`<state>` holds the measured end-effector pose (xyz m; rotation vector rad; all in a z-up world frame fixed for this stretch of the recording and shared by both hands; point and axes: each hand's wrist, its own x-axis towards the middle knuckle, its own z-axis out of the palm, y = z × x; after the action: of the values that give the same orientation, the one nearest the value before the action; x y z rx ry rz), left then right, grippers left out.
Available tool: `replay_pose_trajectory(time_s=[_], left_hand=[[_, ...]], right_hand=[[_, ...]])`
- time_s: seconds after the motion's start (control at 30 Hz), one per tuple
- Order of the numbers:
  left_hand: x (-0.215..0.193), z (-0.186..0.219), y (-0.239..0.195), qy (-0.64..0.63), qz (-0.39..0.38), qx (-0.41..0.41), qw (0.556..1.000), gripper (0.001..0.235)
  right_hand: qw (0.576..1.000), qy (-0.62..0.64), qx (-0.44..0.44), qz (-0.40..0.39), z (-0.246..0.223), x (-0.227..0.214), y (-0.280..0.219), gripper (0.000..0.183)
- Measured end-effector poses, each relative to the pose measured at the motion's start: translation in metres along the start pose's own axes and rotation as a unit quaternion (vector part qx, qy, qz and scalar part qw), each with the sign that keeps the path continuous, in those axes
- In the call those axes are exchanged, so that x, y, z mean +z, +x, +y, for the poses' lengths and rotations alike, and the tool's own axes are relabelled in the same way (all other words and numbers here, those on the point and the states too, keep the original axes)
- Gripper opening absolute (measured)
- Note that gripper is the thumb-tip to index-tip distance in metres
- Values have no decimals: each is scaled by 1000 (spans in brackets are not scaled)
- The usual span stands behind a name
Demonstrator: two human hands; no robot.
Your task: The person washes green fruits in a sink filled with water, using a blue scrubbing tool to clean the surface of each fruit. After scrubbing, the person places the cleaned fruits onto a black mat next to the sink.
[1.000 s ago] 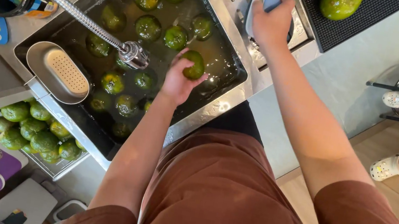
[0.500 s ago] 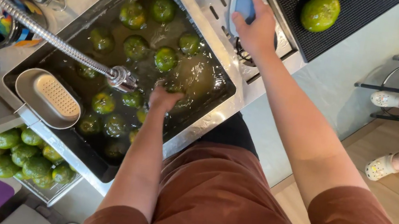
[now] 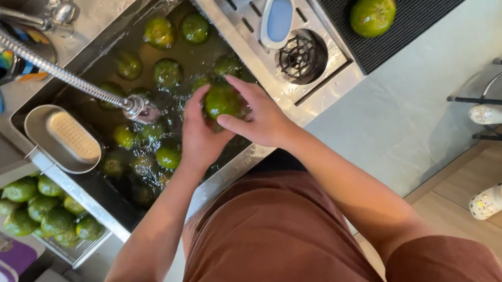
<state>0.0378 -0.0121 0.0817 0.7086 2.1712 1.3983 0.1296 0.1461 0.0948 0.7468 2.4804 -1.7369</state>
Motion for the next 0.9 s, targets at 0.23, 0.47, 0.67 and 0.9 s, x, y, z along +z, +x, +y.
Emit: replay_pose_trajectory(time_s=[0.23, 0.47, 0.67, 0.9], left_hand=[[25, 17, 25, -87, -32, 86, 992, 100], [73, -99, 39, 271, -213, -259, 902, 93], [134, -221, 27, 297, -203, -401, 842, 111], [171, -155, 73, 325, -149, -421, 834, 54]], right_hand=[[930, 344, 119, 50, -5, -49, 4, 86], [688, 714, 117, -64, 59, -167, -1, 42], [645, 749, 114, -104, 80, -299, -12, 75], [779, 619, 59, 78, 123, -418, 2, 54]])
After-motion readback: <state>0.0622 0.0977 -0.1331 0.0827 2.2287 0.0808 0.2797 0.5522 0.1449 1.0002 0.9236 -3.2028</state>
